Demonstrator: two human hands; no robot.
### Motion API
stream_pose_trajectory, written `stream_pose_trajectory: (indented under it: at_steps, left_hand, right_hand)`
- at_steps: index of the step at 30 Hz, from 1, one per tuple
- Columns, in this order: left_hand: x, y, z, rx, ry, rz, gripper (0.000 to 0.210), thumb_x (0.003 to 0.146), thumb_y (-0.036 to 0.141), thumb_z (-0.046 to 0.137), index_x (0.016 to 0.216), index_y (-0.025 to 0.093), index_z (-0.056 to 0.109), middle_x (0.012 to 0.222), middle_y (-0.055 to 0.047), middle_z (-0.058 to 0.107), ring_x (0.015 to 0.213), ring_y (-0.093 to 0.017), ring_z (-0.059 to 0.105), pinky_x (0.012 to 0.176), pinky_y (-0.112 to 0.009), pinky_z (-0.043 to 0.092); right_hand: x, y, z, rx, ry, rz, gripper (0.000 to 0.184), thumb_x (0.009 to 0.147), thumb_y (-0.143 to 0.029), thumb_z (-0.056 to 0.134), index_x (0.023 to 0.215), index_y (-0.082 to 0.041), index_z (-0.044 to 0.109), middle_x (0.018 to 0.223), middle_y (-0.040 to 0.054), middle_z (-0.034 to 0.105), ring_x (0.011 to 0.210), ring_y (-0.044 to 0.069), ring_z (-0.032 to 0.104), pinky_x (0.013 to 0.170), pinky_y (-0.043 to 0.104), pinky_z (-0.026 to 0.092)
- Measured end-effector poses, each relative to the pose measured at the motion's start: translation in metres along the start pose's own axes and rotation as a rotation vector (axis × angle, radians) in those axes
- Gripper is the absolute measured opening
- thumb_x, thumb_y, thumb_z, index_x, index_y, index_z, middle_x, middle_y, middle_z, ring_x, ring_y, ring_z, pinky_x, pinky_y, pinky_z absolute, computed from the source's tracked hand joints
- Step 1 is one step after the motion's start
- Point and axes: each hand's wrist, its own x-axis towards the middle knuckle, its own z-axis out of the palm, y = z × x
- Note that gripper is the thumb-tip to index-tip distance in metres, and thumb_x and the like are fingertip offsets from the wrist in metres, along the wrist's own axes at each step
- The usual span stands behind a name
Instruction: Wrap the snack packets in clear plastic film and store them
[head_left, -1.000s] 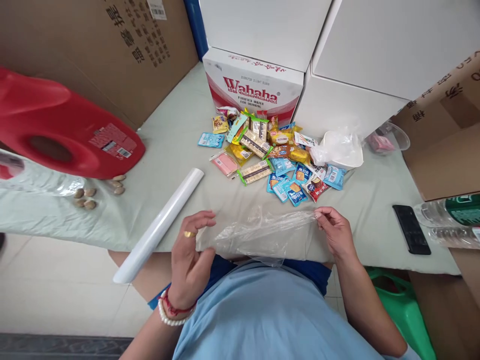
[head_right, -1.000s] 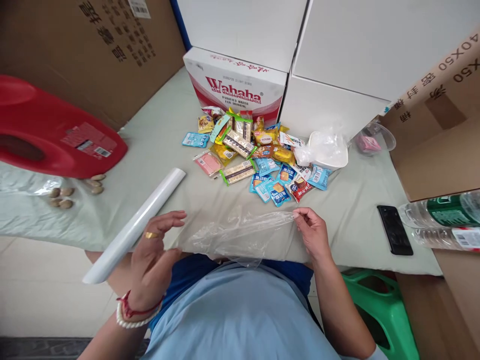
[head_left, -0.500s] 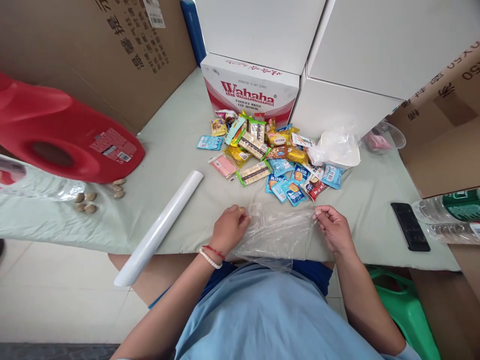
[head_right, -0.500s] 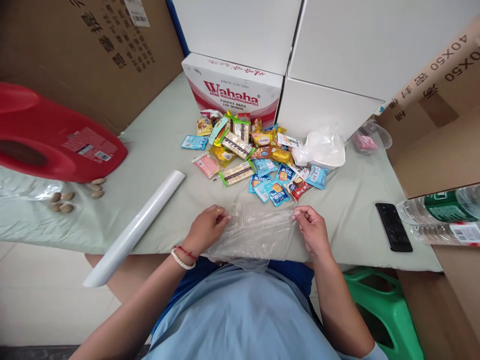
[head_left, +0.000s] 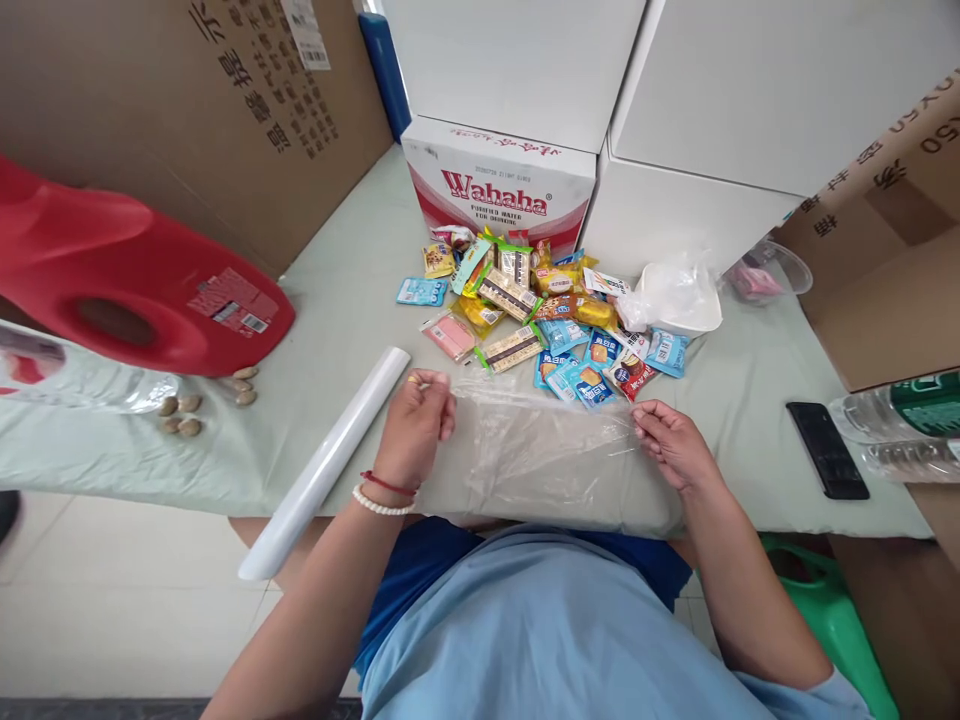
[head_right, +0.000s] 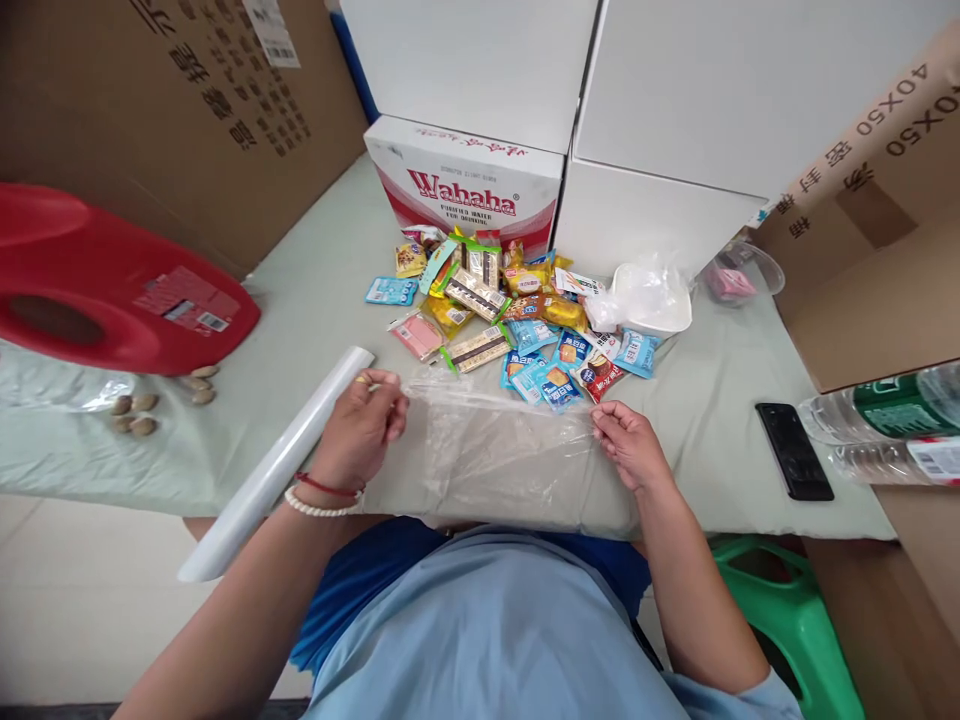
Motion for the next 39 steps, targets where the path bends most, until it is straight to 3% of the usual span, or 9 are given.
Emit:
stream_pose_trajectory:
  at_steps: [5,9,17,22,24,27,31,34,39]
  left_hand:
    - [-0.003,-0.007,0.017,0.405,0.041,-0.002,0.071,0.079,0.077,0.062,0.120,0.020,0.056,0.099,-0.009,0.071,0.089,-0.026,0.070,0.074,-0.036,0.052]
    - [-0.023,-0.025,0.033,0.544,-0.029,0.032,0.097,0.066,0.055,0.081,0.148,0.017,0.045,0.100,-0.007,0.071,0.087,-0.025,0.070,0.081,-0.038,0.053]
    - [-0.014,-0.041,-0.022,0.363,-0.121,-0.111,0.046,0.077,0.060,0.066,0.094,0.018,0.064,0.073,-0.002,0.068,0.060,-0.017,0.059,0.062,-0.031,0.049]
    - [-0.040,-0.030,-0.035,0.904,0.177,0.311,0.036,0.087,0.035,0.059,0.118,0.018,0.068,0.113,-0.015,0.068,0.104,-0.031,0.066,0.096,-0.050,0.054]
    - [-0.048,-0.020,-0.025,0.973,0.117,0.578,0.029,0.093,0.024,0.051,0.114,0.022,0.070,0.123,-0.015,0.067,0.127,-0.033,0.059,0.112,-0.054,0.046]
    - [-0.045,-0.007,-0.005,1.025,-0.274,0.765,0.034,0.093,0.013,0.045,0.108,0.024,0.073,0.127,-0.011,0.069,0.135,-0.029,0.057,0.115,-0.050,0.044]
    - [-0.029,0.001,0.018,1.279,-0.685,0.577,0.041,0.092,0.006,0.039,0.110,0.021,0.073,0.112,-0.011,0.074,0.099,-0.025,0.071,0.091,-0.041,0.054]
    - [-0.027,0.001,0.028,1.389,-0.794,0.503,0.044,0.095,0.008,0.038,0.122,0.023,0.071,0.119,-0.011,0.072,0.085,-0.023,0.072,0.075,-0.036,0.053]
    - [-0.036,-0.007,0.036,1.485,-0.754,0.445,0.050,0.102,0.019,0.036,0.148,0.028,0.056,0.114,-0.012,0.070,0.082,-0.025,0.074,0.069,-0.034,0.051]
  right_hand:
    - [0.009,0.000,0.011,-0.011,0.035,-0.028,0.059,0.052,-0.059,0.096,0.081,-0.018,0.065,0.057,-0.0060,0.057,0.041,0.002,0.031,0.039,0.016,0.016]
    - [0.011,0.003,0.015,-0.017,0.077,-0.026,0.059,0.052,-0.058,0.095,0.082,-0.018,0.064,0.056,-0.0061,0.057,0.041,0.002,0.031,0.039,0.016,0.016]
    - [0.012,0.020,-0.014,-0.156,0.123,-0.048,0.054,0.060,-0.063,0.087,0.084,-0.019,0.065,0.057,-0.0054,0.055,0.043,0.006,0.032,0.041,0.021,0.019]
    - [0.000,0.021,-0.016,-0.567,0.372,-0.412,0.044,0.083,-0.056,0.072,0.105,-0.019,0.069,0.089,0.0049,0.067,0.061,0.014,0.052,0.058,0.029,0.045]
    - [-0.013,0.014,-0.007,-0.701,0.440,-0.666,0.036,0.092,-0.048,0.066,0.115,-0.020,0.068,0.107,0.0085,0.066,0.073,0.016,0.057,0.073,0.034,0.051]
    - [-0.029,0.003,0.011,-0.748,0.223,-0.891,0.044,0.099,-0.043,0.064,0.137,-0.023,0.060,0.127,0.0122,0.060,0.077,0.016,0.057,0.078,0.035,0.054]
    - [-0.029,-0.006,0.034,-0.863,-0.101,-0.988,0.080,0.096,-0.038,0.071,0.164,-0.031,0.030,0.161,0.0191,0.038,0.082,0.016,0.062,0.072,0.034,0.057]
    - [-0.019,-0.010,0.051,-1.086,-0.244,-1.096,0.075,0.100,-0.020,0.060,0.166,-0.033,0.028,0.173,0.0167,0.024,0.118,0.026,0.064,0.087,0.039,0.058]
    - [-0.004,-0.015,0.075,-1.401,-0.399,-1.081,0.048,0.097,-0.003,0.046,0.132,-0.026,0.070,0.171,0.0098,0.037,0.133,0.031,0.059,0.096,0.045,0.057]
